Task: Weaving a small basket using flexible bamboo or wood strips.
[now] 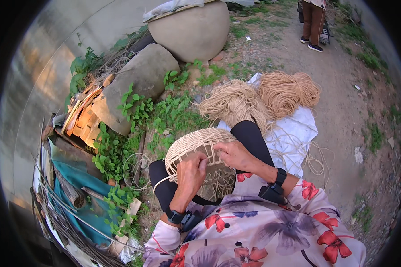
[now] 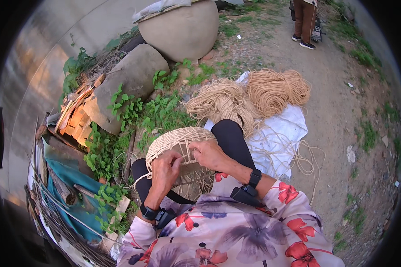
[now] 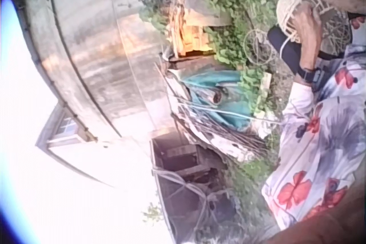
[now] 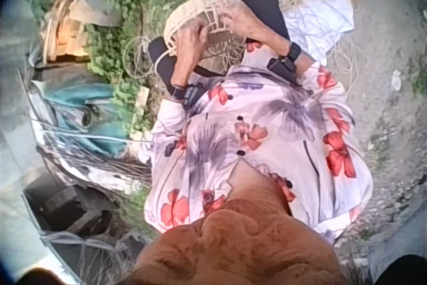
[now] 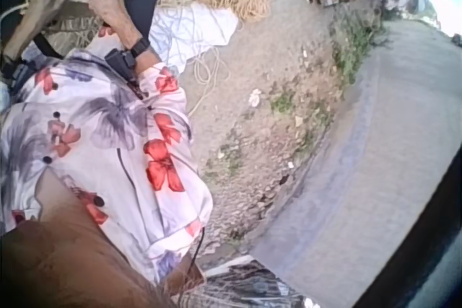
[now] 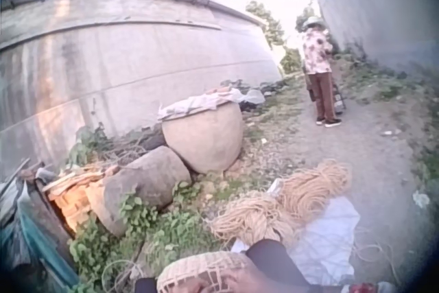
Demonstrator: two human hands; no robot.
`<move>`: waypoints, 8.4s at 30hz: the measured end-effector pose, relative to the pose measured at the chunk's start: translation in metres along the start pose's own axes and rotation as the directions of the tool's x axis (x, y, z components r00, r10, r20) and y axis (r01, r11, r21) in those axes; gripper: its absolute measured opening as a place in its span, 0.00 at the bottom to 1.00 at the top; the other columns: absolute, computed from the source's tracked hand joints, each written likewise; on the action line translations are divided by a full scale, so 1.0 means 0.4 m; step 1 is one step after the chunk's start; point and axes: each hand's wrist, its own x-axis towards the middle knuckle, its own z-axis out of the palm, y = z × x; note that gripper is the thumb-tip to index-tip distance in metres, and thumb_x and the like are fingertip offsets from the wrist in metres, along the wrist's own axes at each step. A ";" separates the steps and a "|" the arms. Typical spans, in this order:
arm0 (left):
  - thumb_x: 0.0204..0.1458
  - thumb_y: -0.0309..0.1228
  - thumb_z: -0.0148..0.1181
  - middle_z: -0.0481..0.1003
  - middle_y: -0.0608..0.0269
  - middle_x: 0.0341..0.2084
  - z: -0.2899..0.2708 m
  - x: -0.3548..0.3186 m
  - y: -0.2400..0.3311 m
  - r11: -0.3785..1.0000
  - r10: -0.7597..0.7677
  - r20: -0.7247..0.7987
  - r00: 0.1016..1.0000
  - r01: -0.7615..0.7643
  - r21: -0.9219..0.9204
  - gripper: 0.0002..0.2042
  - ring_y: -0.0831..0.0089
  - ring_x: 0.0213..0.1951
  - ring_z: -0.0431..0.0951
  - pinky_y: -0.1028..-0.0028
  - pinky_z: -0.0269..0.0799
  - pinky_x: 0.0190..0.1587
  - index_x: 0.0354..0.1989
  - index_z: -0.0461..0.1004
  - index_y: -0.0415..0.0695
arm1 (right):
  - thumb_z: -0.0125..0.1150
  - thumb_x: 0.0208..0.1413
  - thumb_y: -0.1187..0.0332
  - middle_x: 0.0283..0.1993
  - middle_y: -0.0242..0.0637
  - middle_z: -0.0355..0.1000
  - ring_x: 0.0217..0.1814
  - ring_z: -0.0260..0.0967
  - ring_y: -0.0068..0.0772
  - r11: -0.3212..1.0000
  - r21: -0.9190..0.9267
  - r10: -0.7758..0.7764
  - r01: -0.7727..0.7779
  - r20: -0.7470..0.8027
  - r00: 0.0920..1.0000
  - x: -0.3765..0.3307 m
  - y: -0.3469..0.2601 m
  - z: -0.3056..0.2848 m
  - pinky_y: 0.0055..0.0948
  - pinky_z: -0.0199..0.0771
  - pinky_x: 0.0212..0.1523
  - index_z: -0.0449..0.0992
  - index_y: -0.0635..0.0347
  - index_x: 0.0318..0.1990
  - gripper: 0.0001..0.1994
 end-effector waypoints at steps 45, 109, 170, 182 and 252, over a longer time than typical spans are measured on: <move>0.48 0.25 0.64 0.75 0.55 0.27 0.011 -0.018 0.019 0.976 0.170 0.148 0.974 -0.187 0.109 0.08 0.54 0.29 0.78 0.62 0.73 0.31 0.36 0.73 0.43 | 0.65 0.49 0.58 0.19 0.37 0.71 0.22 0.70 0.32 0.946 0.034 0.312 -0.322 0.164 0.936 -0.055 0.036 0.005 0.36 0.69 0.27 0.75 0.60 0.22 0.15; 0.45 0.31 0.66 0.72 0.61 0.27 -0.066 -0.011 0.011 0.923 0.204 0.192 0.960 -0.254 0.287 0.10 0.57 0.27 0.77 0.62 0.71 0.26 0.35 0.73 0.47 | 0.57 0.49 0.77 0.33 0.42 0.62 0.38 0.67 0.47 0.861 -0.284 -0.421 0.422 0.068 0.904 -0.047 -0.075 0.013 0.42 0.69 0.38 0.70 0.62 0.34 0.05; 0.41 0.20 0.60 0.71 0.58 0.24 -0.023 0.003 0.055 0.920 0.339 0.086 0.937 -0.349 0.179 0.11 0.57 0.30 0.74 0.61 0.69 0.31 0.35 0.73 0.42 | 0.60 0.48 0.77 0.40 0.45 0.71 0.42 0.72 0.50 0.927 -0.066 -0.374 0.370 -0.057 0.926 -0.065 -0.064 0.013 0.42 0.73 0.42 0.67 0.61 0.46 0.16; 0.46 0.21 0.63 0.73 0.57 0.29 -0.133 -0.156 -0.057 0.996 0.027 -0.299 0.954 -0.001 0.087 0.10 0.63 0.26 0.74 0.67 0.70 0.29 0.37 0.72 0.41 | 0.67 0.47 0.74 0.41 0.44 0.64 0.39 0.71 0.48 0.832 -0.343 -0.468 0.437 -0.009 0.884 -0.079 -0.066 0.032 0.40 0.74 0.36 0.67 0.61 0.45 0.18; 0.50 0.30 0.65 0.74 0.59 0.27 -0.216 -0.063 -0.121 0.985 0.037 0.191 0.981 -0.004 -0.173 0.07 0.67 0.31 0.76 0.69 0.70 0.35 0.34 0.79 0.39 | 0.62 0.48 0.73 0.32 0.38 0.64 0.32 0.70 0.43 0.883 -0.271 -0.365 0.382 0.113 0.924 -0.041 -0.002 0.044 0.37 0.72 0.33 0.77 0.56 0.41 0.11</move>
